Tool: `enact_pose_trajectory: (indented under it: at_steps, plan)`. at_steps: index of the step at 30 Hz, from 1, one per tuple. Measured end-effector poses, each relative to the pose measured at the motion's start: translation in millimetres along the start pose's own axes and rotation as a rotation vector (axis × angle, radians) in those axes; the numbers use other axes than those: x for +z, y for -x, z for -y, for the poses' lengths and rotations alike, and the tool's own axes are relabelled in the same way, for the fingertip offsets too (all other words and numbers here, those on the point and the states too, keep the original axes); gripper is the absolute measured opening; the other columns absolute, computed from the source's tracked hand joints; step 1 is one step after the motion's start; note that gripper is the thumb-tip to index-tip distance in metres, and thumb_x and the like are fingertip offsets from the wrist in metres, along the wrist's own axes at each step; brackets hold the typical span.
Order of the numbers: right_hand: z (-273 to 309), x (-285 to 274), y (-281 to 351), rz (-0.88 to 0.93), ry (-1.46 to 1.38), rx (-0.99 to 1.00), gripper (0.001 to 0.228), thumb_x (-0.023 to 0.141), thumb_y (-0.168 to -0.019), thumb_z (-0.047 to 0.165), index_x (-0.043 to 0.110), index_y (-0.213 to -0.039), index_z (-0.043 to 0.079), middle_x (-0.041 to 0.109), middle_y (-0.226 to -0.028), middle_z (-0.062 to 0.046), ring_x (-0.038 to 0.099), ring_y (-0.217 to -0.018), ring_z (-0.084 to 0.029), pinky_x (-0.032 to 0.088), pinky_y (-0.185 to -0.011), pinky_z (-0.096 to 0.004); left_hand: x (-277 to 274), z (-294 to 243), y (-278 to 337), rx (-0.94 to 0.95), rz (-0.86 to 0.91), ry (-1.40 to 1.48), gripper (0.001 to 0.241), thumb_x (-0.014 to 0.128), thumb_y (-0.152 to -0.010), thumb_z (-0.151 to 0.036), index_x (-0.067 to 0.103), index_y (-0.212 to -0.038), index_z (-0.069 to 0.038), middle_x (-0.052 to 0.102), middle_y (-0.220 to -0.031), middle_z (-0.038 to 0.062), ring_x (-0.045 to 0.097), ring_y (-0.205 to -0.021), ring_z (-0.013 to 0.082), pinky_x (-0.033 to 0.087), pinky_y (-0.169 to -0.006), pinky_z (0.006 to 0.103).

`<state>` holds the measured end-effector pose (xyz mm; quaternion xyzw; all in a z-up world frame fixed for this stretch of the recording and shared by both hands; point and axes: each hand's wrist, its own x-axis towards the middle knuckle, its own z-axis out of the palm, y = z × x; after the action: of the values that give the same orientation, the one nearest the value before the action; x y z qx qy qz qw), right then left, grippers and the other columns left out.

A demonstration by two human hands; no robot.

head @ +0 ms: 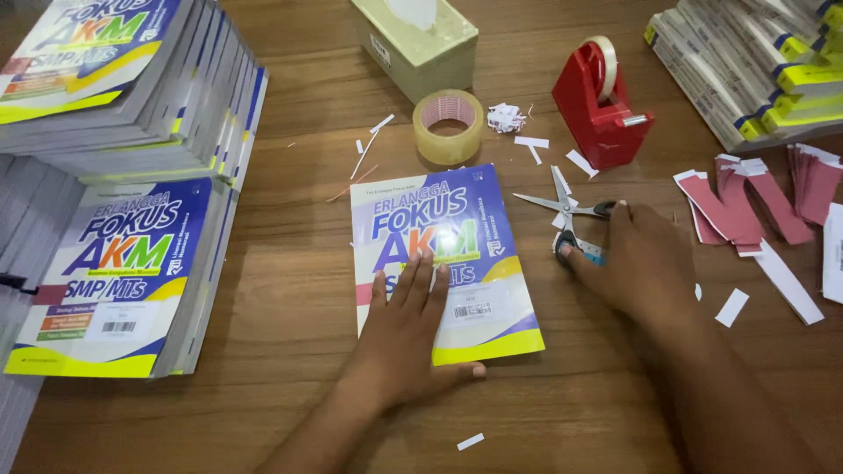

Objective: Cutting out barcode labels and attaching them to book covers using clear adhesive tape.

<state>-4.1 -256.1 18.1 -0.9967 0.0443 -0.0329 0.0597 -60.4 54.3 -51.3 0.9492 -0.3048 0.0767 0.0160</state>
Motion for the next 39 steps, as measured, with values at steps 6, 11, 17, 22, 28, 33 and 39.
enact_pose_trajectory:
  at_steps: [6, 11, 17, 22, 28, 33, 39]
  plan:
    - [24.0, 15.3, 24.9, -0.060, -0.397, -0.289, 0.072, 0.072, -0.084, 0.037, 0.049, -0.144, 0.004, 0.051, -0.144, -0.022, 0.048, -0.132, -0.037, 0.041, -0.106, -0.051, -53.8, 15.9, -7.2, -0.083, 0.211, 0.377, 0.109, 0.073, -0.085, -0.068, 0.026, -0.158, -0.002, 0.021, -0.169, 0.017, 0.014, -0.156, 0.0282, 0.008, -0.121, 0.0536]
    - [60.7, 50.4, 53.8, -0.129, -0.255, -0.799, 0.097, 0.071, -0.076, 0.073, 0.046, -0.151, 0.016, 0.034, -0.161, -0.020, 0.026, -0.151, -0.040, 0.024, -0.116, -0.059, -41.7, 28.9, -9.1, -0.128, 0.075, 0.335, 0.129, 0.091, -0.060, -0.073, 0.036, -0.157, -0.008, 0.023, -0.165, 0.022, 0.017, -0.151, 0.0384, 0.018, -0.114, 0.0584]
    - [63.0, 62.6, 65.8, -0.104, -0.033, -0.852, 0.129, 0.066, -0.070, 0.106, 0.034, -0.159, 0.017, 0.014, -0.170, -0.022, 0.002, -0.158, -0.041, 0.004, -0.119, -0.061, -43.4, 30.1, -11.1, -0.228, 0.197, 0.334, 0.141, 0.092, -0.050, -0.085, 0.033, -0.159, -0.018, 0.004, -0.169, 0.025, -0.005, -0.156, 0.0408, 0.005, -0.113, 0.0732]
    - [61.4, 65.2, 72.7, -0.017, 0.008, -0.709, 0.136, 0.067, -0.073, 0.106, 0.031, -0.157, 0.006, 0.024, -0.160, -0.030, 0.003, -0.155, -0.051, 0.009, -0.112, -0.074, -49.4, 29.2, -13.3, -0.290, 0.299, 0.363, 0.143, 0.094, -0.049, -0.083, 0.029, -0.161, -0.022, 0.001, -0.171, 0.019, -0.008, -0.157, 0.0356, 0.010, -0.113, 0.0729]
    - [48.9, 77.9, 74.1, 0.033, -0.034, -0.529, 0.154, 0.075, -0.063, 0.102, 0.020, -0.153, -0.010, -0.003, -0.169, -0.036, -0.010, -0.157, -0.050, 0.008, -0.113, -0.069, -48.1, 26.0, -14.7, -0.323, 0.194, 0.415, 0.115, 0.092, -0.060, -0.073, 0.047, -0.152, -0.020, 0.016, -0.169, 0.019, 0.005, -0.157, 0.0369, 0.013, -0.112, 0.0735]
    - [52.0, 67.5, 85.0, -0.121, -0.328, -0.626, 0.110, 0.088, -0.063, 0.072, 0.047, -0.139, 0.004, 0.046, -0.152, -0.020, 0.038, -0.147, -0.037, 0.018, -0.119, -0.073, -38.1, 35.2, -11.7, -0.278, -0.042, 0.473, 0.050, 0.064, -0.087, -0.029, 0.065, -0.136, -0.018, 0.041, -0.156, 0.021, 0.030, -0.145, 0.0423, 0.026, -0.112, 0.0571]
    - [59.4, 55.4, 82.5, -0.063, -0.317, -0.717, 0.083, 0.079, -0.077, 0.063, 0.060, -0.136, 0.007, 0.043, -0.151, -0.024, 0.031, -0.148, -0.044, 0.023, -0.111, -0.076, -33.7, 32.1, -9.0, -0.226, -0.232, 0.524, 0.044, 0.058, -0.086, -0.008, 0.068, -0.129, -0.011, 0.046, -0.153, 0.024, 0.037, -0.143, 0.0452, 0.029, -0.113, 0.0576]
